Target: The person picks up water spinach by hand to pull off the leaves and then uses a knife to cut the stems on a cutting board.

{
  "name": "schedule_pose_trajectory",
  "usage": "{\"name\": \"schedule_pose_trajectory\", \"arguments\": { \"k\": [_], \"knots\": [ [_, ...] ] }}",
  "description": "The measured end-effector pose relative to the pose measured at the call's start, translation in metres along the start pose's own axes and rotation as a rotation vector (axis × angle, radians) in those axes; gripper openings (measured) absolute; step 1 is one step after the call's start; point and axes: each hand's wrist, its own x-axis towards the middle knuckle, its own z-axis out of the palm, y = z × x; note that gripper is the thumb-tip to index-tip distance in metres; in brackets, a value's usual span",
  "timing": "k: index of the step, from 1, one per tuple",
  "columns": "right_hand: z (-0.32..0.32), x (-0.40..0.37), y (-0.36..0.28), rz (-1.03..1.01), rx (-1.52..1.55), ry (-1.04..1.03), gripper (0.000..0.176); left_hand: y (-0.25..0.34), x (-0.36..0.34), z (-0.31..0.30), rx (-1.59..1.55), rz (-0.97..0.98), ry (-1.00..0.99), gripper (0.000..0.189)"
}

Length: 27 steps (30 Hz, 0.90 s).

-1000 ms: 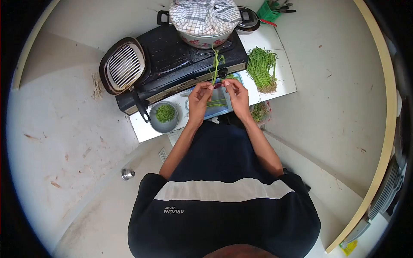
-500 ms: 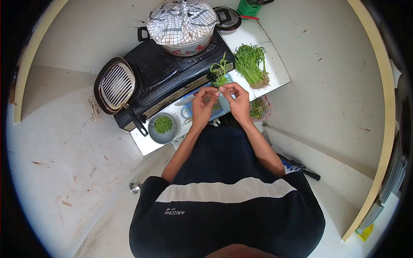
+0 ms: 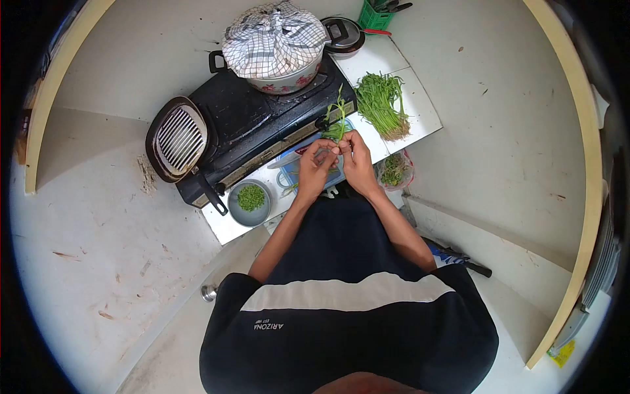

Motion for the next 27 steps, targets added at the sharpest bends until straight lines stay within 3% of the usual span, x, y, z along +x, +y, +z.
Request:
{"name": "schedule_pose_trajectory", "arguments": {
  "k": [5,11,14,22,27],
  "knots": [
    [0.002,-0.001,0.016,-0.169,-0.083,0.006,0.014,0.003,0.0,-0.003,0.003,-0.024,0.069,0.016],
    [-0.018,0.009,0.016,0.0,-0.197,-0.064,0.017,-0.007,0.005,-0.021,-0.014,-0.033,0.207,0.019],
    [-0.03,0.018,0.053,-0.031,-0.298,-0.125,0.019,-0.005,0.003,-0.029,-0.083,-0.091,0.304,0.021],
    [-0.028,0.055,0.129,-0.019,-0.543,-0.361,0.01,0.001,0.001,-0.045,-0.306,-0.045,0.279,0.022],
    [-0.02,0.085,0.165,-0.021,-0.695,-0.471,0.017,0.007,-0.002,-0.048,-0.371,-0.05,0.275,0.017]
  ]
}}
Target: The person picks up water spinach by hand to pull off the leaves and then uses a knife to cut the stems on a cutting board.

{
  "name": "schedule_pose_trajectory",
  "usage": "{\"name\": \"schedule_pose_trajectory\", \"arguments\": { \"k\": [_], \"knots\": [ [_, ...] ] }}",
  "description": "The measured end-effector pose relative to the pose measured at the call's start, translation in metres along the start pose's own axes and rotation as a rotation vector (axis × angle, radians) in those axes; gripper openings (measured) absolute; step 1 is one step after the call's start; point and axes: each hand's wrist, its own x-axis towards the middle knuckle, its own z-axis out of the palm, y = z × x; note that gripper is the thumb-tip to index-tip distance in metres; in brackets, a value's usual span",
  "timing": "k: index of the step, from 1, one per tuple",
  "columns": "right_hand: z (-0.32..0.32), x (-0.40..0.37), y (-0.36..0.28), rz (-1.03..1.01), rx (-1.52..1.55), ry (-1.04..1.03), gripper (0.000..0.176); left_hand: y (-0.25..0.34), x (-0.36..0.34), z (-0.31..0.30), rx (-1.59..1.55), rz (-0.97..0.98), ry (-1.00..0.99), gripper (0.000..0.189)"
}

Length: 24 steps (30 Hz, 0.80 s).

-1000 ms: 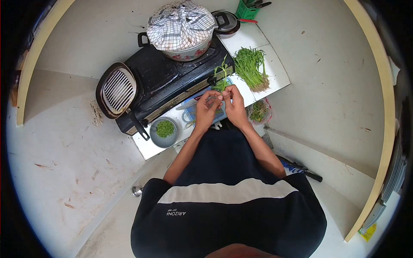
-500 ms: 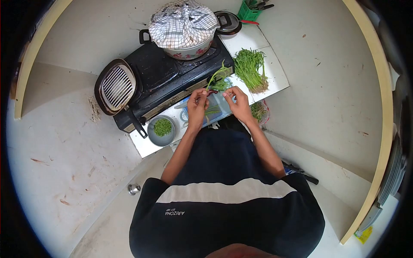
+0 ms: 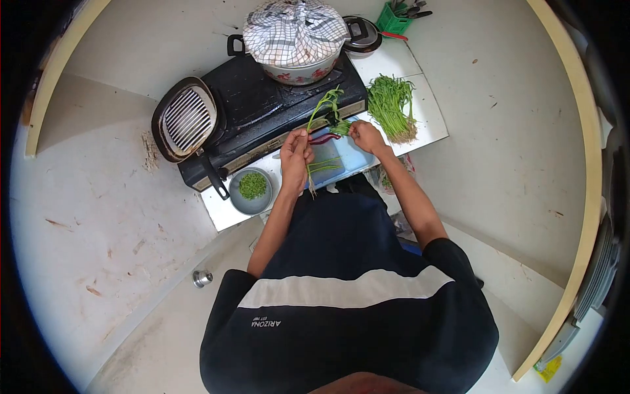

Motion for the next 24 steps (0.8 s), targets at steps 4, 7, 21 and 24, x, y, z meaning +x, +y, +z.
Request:
{"name": "schedule_pose_trajectory", "arguments": {
  "k": [4,7,21,24],
  "knots": [
    [0.008,0.018,0.019,0.063,-0.181,-0.135,0.02,0.006,-0.006,0.001,-0.035,-0.017,0.019,0.015],
    [0.016,0.021,0.026,0.1,-0.261,-0.001,0.025,0.007,-0.009,-0.002,-0.066,-0.02,0.0,0.014],
    [-0.03,-0.055,-0.149,-0.031,1.01,0.354,0.017,-0.003,-0.003,0.017,-0.019,-0.105,-0.057,0.015],
    [-0.034,-0.065,-0.166,0.019,1.171,0.367,0.019,-0.007,-0.001,0.025,0.034,-0.118,-0.103,0.015]
  ]
}}
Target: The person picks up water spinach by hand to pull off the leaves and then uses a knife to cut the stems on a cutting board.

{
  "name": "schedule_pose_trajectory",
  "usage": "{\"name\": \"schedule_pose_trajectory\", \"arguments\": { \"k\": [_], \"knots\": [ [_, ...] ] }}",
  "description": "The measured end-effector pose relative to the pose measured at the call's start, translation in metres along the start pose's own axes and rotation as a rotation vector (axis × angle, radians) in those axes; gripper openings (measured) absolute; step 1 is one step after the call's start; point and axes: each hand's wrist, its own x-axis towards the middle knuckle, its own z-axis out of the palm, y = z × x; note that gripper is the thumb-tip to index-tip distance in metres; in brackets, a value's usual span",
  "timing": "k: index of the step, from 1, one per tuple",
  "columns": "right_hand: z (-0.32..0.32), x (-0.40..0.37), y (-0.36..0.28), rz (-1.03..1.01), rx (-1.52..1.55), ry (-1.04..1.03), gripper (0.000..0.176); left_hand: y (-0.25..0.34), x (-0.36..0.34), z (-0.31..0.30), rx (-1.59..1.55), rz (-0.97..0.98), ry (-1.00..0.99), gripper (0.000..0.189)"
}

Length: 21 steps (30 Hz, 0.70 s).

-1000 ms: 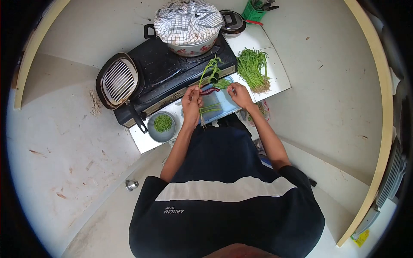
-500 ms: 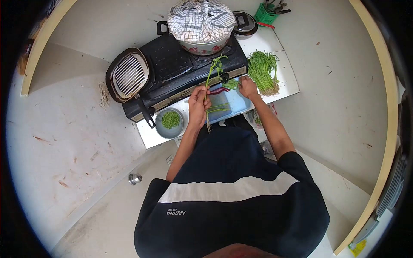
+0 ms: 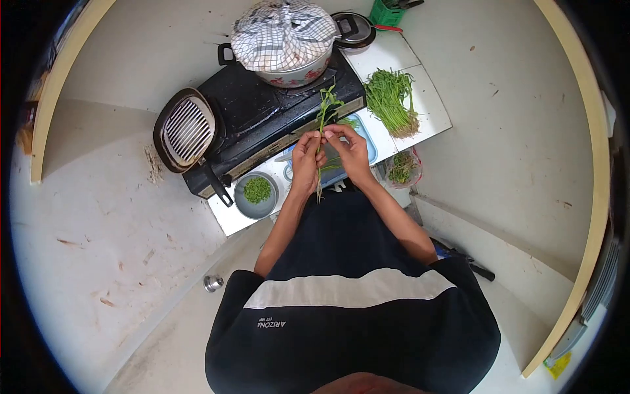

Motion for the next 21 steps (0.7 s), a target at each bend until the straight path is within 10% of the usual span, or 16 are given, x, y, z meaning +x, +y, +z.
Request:
{"name": "schedule_pose_trajectory", "arguments": {
  "k": [21],
  "knots": [
    [-0.02,-0.007,0.009,-0.125,-0.191,0.095,0.016,-0.015,-0.001,0.02,0.235,0.076,-0.064,0.019]
  ]
}}
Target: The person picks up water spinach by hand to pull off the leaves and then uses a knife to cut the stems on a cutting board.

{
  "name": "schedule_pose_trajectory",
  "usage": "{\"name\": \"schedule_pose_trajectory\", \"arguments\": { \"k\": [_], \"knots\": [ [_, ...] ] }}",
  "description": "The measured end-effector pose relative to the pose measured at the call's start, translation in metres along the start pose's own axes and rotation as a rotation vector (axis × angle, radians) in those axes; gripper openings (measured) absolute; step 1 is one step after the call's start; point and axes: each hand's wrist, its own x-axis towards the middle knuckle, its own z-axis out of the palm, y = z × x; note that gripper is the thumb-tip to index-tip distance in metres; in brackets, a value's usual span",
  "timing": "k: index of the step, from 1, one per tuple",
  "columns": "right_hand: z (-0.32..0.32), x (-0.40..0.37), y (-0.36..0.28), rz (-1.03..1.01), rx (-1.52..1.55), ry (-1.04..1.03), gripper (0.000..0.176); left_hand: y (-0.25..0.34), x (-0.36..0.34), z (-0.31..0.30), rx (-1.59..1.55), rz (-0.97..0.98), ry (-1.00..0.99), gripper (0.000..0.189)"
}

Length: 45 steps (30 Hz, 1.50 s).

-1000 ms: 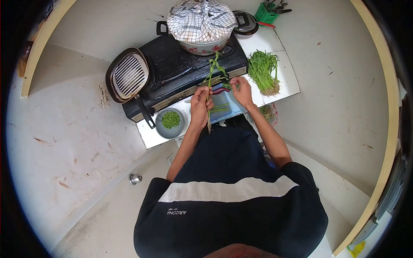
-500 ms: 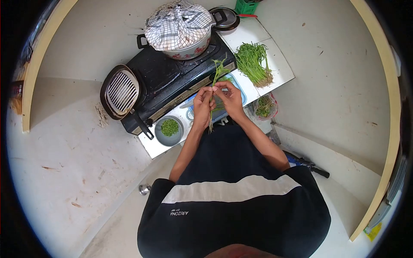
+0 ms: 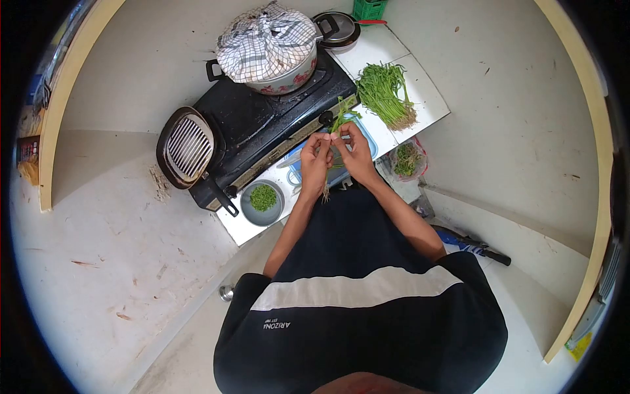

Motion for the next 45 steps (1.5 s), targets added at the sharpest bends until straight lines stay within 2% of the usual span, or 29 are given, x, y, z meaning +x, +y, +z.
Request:
{"name": "schedule_pose_trajectory", "arguments": {
  "k": [7,11,15,17,19,21,23,25,26,27,29,31,36,41,43,45],
  "knots": [
    [-0.01,-0.002,0.006,-0.019,-0.045,-0.097,0.02,-0.007,0.0,-0.003,0.023,-0.061,-0.019,0.018],
    [-0.017,-0.001,0.012,0.039,0.015,-0.123,0.021,-0.004,-0.002,0.0,0.019,-0.026,0.027,0.016],
    [-0.04,0.008,0.02,0.025,-0.138,-0.101,0.019,-0.001,0.001,-0.012,0.042,0.044,0.074,0.013],
    [-0.055,0.014,0.025,0.061,-0.394,-0.095,0.014,0.002,0.001,-0.019,0.056,0.065,0.099,0.013],
    [-0.068,0.023,0.047,0.031,-0.44,-0.096,0.011,0.006,0.003,-0.027,0.09,0.105,0.177,0.013],
    [-0.081,0.034,0.067,0.04,-0.647,-0.186,0.01,0.009,0.007,-0.037,0.118,0.153,0.228,0.014],
    [-0.09,0.047,0.092,0.013,-0.712,-0.242,0.011,0.015,0.007,-0.043,0.12,0.152,0.268,0.016],
    [-0.093,0.057,0.109,-0.045,-0.945,-0.362,0.013,0.018,0.005,-0.046,0.145,0.152,0.29,0.019],
    [-0.093,0.063,0.115,-0.049,-0.943,-0.371,0.013,0.018,0.003,-0.047,0.173,0.151,0.306,0.021],
    [-0.092,0.069,0.12,-0.038,-1.03,-0.459,0.014,0.019,0.0,-0.048,0.172,0.154,0.316,0.021],
    [-0.088,0.079,0.13,-0.035,-1.112,-0.556,0.016,0.02,-0.007,-0.046,0.212,0.16,0.267,0.026],
    [-0.084,0.087,0.143,-0.119,-1.345,-0.628,0.021,0.018,-0.014,-0.046,0.223,0.153,0.272,0.027],
    [-0.083,0.113,0.16,-0.132,-1.427,-0.671,0.03,0.005,-0.028,-0.047,0.204,0.173,0.259,0.023],
    [-0.084,0.119,0.163,-0.05,-1.461,-0.64,0.031,-0.001,-0.036,-0.048,0.192,0.158,0.231,0.02],
    [-0.084,0.113,0.159,-0.002,-1.389,-0.545,0.027,0.0,-0.039,-0.047,0.199,0.162,0.227,0.019],
    [-0.083,0.108,0.155,-0.055,-1.312,-0.568,0.024,0.002,-0.038,-0.046,0.217,0.135,0.202,0.023]
  ]
}}
